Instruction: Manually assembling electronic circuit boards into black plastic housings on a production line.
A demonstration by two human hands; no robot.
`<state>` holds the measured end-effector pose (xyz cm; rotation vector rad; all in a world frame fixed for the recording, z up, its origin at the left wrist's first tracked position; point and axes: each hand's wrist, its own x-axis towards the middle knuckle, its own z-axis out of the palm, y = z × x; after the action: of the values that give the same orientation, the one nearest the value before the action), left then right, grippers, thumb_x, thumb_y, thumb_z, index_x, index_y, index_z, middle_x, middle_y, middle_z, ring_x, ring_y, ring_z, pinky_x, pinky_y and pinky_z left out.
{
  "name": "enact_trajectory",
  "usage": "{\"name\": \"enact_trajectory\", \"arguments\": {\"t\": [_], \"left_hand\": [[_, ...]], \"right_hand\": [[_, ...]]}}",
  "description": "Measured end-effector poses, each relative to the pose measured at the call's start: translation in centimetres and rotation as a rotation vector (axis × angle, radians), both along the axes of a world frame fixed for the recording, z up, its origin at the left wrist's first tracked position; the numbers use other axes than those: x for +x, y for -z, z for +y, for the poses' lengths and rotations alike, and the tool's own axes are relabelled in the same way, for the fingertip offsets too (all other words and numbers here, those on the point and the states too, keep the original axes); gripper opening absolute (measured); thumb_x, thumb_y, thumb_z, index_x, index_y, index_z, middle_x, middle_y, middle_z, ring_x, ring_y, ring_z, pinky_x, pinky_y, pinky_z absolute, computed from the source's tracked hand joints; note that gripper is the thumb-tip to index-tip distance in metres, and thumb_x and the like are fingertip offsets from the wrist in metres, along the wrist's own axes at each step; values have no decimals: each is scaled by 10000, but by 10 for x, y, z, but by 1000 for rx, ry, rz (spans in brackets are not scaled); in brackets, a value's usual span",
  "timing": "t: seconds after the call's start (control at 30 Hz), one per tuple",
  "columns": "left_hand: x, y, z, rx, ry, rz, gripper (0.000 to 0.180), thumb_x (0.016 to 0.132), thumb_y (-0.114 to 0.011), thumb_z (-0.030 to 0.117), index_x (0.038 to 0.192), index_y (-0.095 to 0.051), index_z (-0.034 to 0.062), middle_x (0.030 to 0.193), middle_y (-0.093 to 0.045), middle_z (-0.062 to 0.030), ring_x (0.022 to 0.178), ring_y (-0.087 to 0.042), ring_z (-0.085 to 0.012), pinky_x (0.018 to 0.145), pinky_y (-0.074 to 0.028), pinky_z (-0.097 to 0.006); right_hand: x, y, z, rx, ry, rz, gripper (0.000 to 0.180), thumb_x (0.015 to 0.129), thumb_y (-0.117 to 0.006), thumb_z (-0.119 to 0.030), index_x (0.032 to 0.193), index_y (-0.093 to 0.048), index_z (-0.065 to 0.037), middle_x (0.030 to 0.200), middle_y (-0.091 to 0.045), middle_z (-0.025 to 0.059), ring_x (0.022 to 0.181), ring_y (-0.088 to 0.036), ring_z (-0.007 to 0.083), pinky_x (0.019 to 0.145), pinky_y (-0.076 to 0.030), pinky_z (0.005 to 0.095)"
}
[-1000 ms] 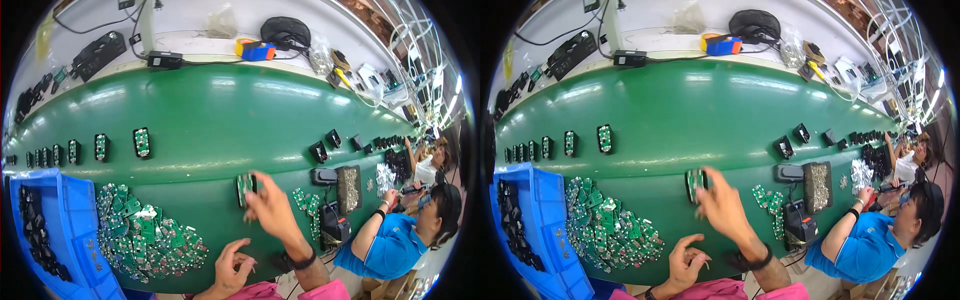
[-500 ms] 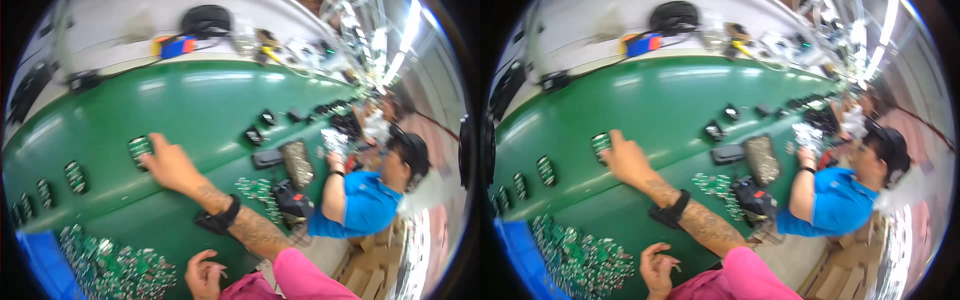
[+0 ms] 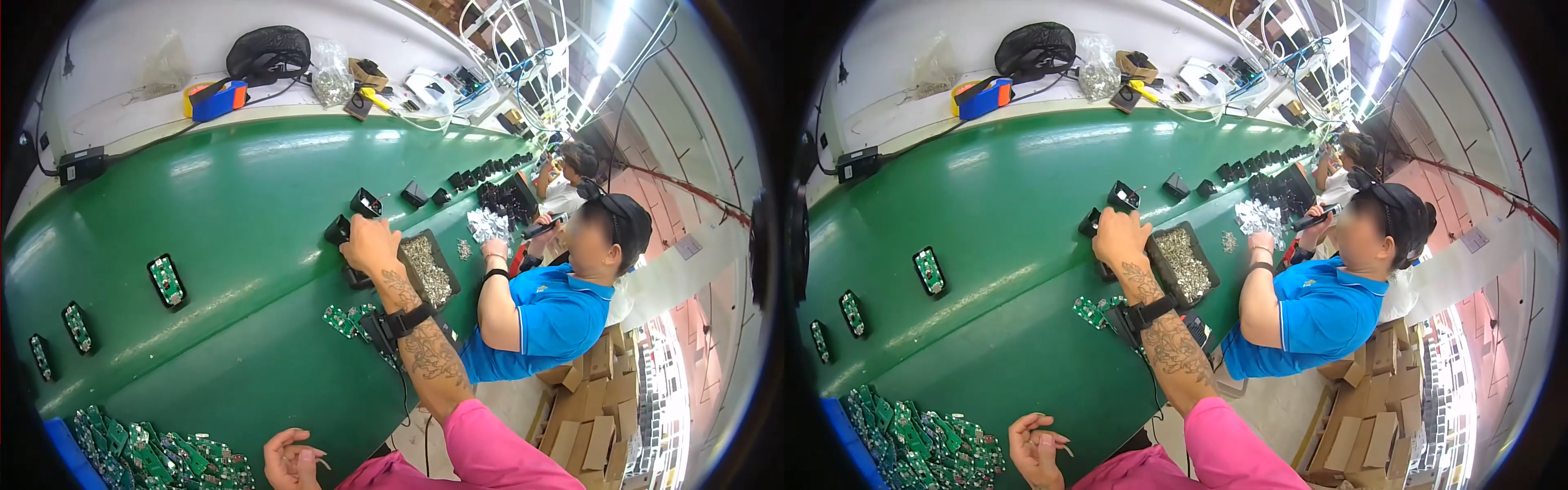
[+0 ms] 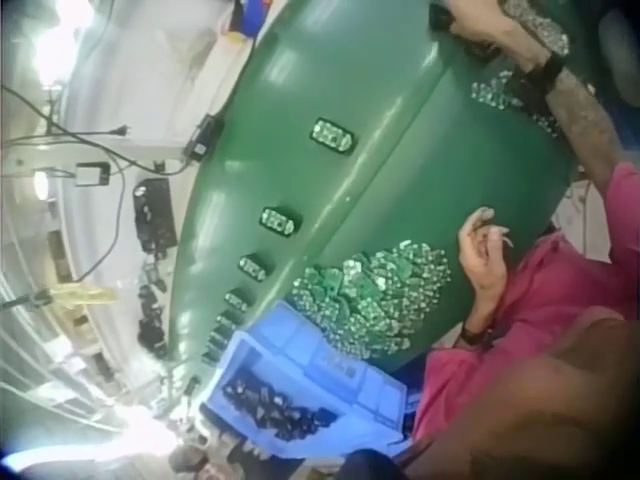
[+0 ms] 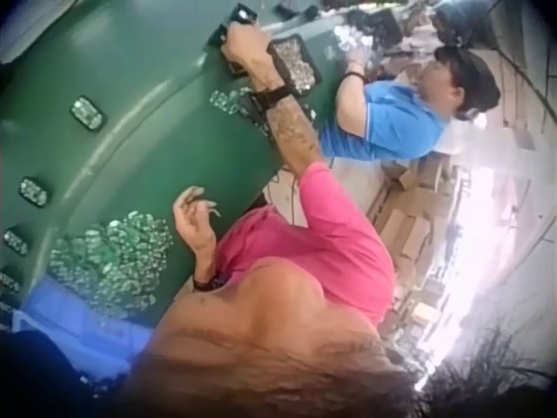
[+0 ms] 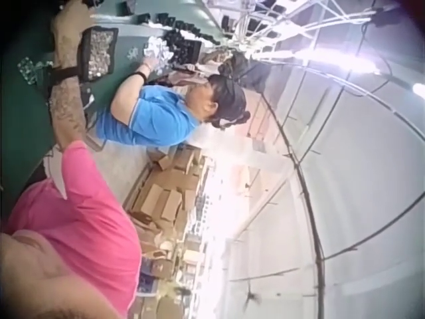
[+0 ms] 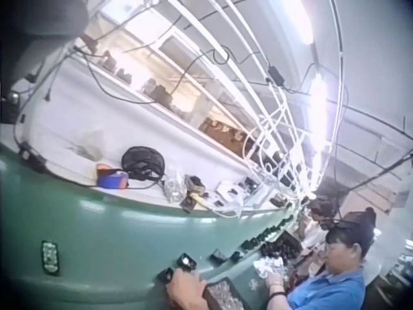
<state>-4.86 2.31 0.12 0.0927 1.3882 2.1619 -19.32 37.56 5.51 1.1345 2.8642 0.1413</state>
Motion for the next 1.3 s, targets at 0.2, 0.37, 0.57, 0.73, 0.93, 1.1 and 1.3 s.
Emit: {"name": "enact_trajectory", "arguments": {"t": [0.2,0.37,0.57,0.73,0.93,1.1,1.3], "left_hand": [[2,-11,4,-20,-130,-39,440,924,-619,68,1318,-451,-32,1164,-596,-168,820,-642,-198,655,-541,-293],[3,-8,7,-207,-183,116,984,781,-745,85,1523,-100,42,1291,-502,-206,858,-653,-238,741,-536,-292],[-2,10,2,-411,-194,543,665,768,-736,96,1352,-424,42,1396,-390,-203,1237,-452,-298,1032,-395,-391],[-8,1,1,-433,-124,549,537,803,-682,49,1294,-466,36,1380,-395,-217,1181,-481,-289,986,-419,-369],[-10,5,2,-442,-48,647,398,841,-623,2,1222,-516,41,1379,-380,-215,954,-594,-232,788,-514,-321],[-3,1,3,-353,-42,321,283,870,-556,-31,1149,-539,18,1415,-333,-213,745,-646,-200,598,-549,-255],[-2,16,2,-312,-98,383,139,935,-559,67,1051,-526,-1,1448,-323,-227,689,-677,-224,528,-541,-240]], "right_hand": [[10,-33,-77,-227,-106,158,352,781,-722,-293,952,-618,-3,940,-669,192,980,-599,402,830,-498,480],[93,-30,-180,-666,-573,129,449,783,-745,-347,1029,-608,3,894,-632,178,905,-582,359,783,-500,436],[148,-18,-209,-829,-619,233,424,792,-766,-318,1066,-639,-21,867,-644,119,839,-595,296,743,-509,378],[157,-23,-196,-773,-683,210,209,879,-677,-238,831,-607,-47,738,-619,76,754,-587,268,697,-494,378],[151,-27,-179,-827,-759,270,231,889,-668,-229,769,-602,-43,695,-608,73,700,-585,273,635,-488,392],[115,-1,-136,-265,-334,406,462,855,-725,-326,1156,-623,8,679,-606,101,654,-616,264,576,-505,377],[111,24,-157,-215,-424,252,589,876,-675,-371,1305,-525,4,943,-600,152,846,-632,301,625,-537,367]]}}
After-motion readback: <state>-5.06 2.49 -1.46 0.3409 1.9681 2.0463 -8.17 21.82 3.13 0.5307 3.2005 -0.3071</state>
